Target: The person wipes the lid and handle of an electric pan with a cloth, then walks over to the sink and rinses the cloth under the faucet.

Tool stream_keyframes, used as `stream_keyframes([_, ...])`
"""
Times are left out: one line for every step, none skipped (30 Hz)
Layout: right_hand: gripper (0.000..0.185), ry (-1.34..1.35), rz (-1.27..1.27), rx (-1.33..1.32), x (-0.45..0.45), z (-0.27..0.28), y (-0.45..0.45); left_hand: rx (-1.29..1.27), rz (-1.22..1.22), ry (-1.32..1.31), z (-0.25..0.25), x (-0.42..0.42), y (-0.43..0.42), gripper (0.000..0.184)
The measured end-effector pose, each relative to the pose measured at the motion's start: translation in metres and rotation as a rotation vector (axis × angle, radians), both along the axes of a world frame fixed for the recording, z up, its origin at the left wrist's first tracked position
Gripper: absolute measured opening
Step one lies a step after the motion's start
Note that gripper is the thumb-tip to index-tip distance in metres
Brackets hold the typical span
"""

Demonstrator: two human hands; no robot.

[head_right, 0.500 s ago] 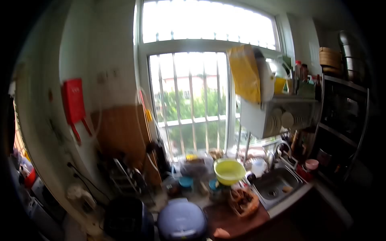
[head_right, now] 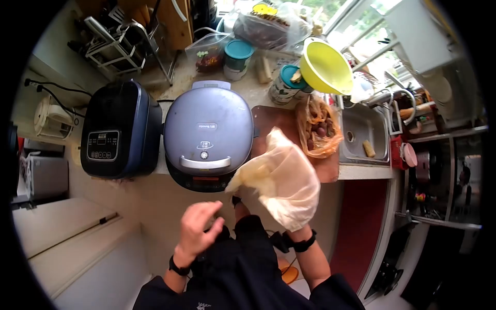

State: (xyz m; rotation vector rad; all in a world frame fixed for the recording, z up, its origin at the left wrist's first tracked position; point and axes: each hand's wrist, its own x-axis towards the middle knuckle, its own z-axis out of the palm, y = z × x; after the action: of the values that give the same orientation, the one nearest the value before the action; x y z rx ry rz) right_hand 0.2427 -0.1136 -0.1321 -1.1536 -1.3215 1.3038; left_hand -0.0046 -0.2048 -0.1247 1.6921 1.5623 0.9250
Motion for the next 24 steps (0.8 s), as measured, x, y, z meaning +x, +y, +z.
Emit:
stream_keyframes([0.079, -0.085, -0.034, -0.058, 0.006, -0.007, 0.006, -0.036, 0.082, 0.060, -0.009, -0.008, 0.000, 0.037])
stream_keyframes([0.082, -0.176, -0.068, -0.103, 0.012, -0.011, 0.020, -0.059, 0.161, 0.117, -0.016, -0.013, 0.006, 0.037])
stream_keyframes([0.060, -0.302, -0.015, 0.007, 0.004, 0.005, 0.047, -0.039, 0.220, 0.153, -0.022, -0.014, 0.018, 0.038])
stream_keyframes([0.057, -0.313, 0.016, 0.028, -0.004, 0.004, 0.067, -0.024, 0.273, 0.196, -0.028, -0.021, 0.026, 0.038])
stream_keyframes([0.054, -0.290, 0.049, 0.044, -0.011, -0.002, 0.085, 0.000, 0.301, 0.243, -0.031, -0.023, 0.043, 0.039])
stream_keyframes([0.050, -0.276, 0.078, 0.039, -0.017, -0.012, 0.099, 0.011, 0.327, 0.278, -0.034, -0.025, 0.060, 0.041])
stream_keyframes([0.047, -0.220, 0.099, -0.002, -0.028, -0.032, 0.107, 0.004, 0.343, 0.303, -0.039, -0.032, 0.064, 0.043])
stream_keyframes([0.044, -0.166, 0.119, -0.045, -0.036, -0.053, 0.113, -0.001, 0.361, 0.316, -0.044, -0.032, 0.070, 0.044])
stream_keyframes([0.041, -0.116, 0.134, -0.094, -0.044, -0.072, 0.117, -0.036, 0.335, 0.373, -0.040, -0.033, 0.081, 0.050])
stream_keyframes([0.038, -0.067, 0.150, -0.148, -0.050, -0.088, 0.118, -0.109, 0.318, 0.423, -0.037, -0.036, 0.092, 0.059])
stream_keyframes([0.035, -0.022, 0.158, -0.206, -0.055, -0.103, 0.117, -0.178, 0.329, 0.424, -0.036, -0.037, 0.100, 0.063])
stream_keyframes([0.032, 0.018, 0.165, -0.259, -0.059, -0.113, 0.116, -0.249, 0.341, 0.423, -0.037, -0.039, 0.108, 0.067])
stream_keyframes([0.029, 0.043, 0.178, -0.302, -0.063, -0.120, 0.114, -0.263, 0.311, 0.451, -0.038, -0.045, 0.117, 0.071])
stream_keyframes([0.027, 0.052, 0.192, -0.329, -0.068, -0.127, 0.113, -0.277, 0.280, 0.479, -0.040, -0.051, 0.127, 0.074])
stream_keyframes([0.025, 0.053, 0.210, -0.352, -0.074, -0.125, 0.112, -0.289, 0.246, 0.505, -0.043, -0.057, 0.135, 0.078])
stream_keyframes([0.027, 0.087, 0.227, -0.415, -0.081, -0.123, 0.116, -0.267, 0.223, 0.520, -0.047, -0.063, 0.142, 0.081])
stream_keyframes([0.043, -0.370, 0.397, -0.046, -0.079, -0.116, 0.119, -0.242, 0.197, 0.533, -0.053, -0.068, 0.148, 0.083])
stream_keyframes([0.049, -0.508, 0.455, 0.063, -0.078, -0.116, 0.120, -0.216, 0.171, 0.544, -0.058, -0.072, 0.153, 0.086])
stream_keyframes([0.054, -0.639, 0.510, 0.177, -0.082, -0.117, 0.121, -0.242, 0.142, 0.578, -0.060, -0.083, 0.159, 0.086])
stream_keyframes([0.060, -0.769, 0.564, 0.287, -0.089, -0.118, 0.121, -0.249, 0.107, 0.591, -0.064, -0.096, 0.161, 0.084])
stream_keyframes([0.065, -0.768, 0.634, 0.255, -0.092, -0.106, 0.130, -0.252, 0.072, 0.593, -0.070, -0.103, 0.165, 0.082])
stream_keyframes([0.064, -0.802, 0.685, 0.259, -0.095, -0.100, 0.137, -0.258, 0.040, 0.595, -0.074, -0.107, 0.170, 0.080])
stream_keyframes([0.064, -0.831, 0.740, 0.261, -0.099, -0.097, 0.144, -0.272, 0.031, 0.603, -0.072, -0.108, 0.170, 0.077])
stream_keyframes([0.064, -0.863, 0.794, 0.266, -0.101, -0.095, 0.152, -0.273, 0.023, 0.599, -0.070, -0.108, 0.172, 0.077])
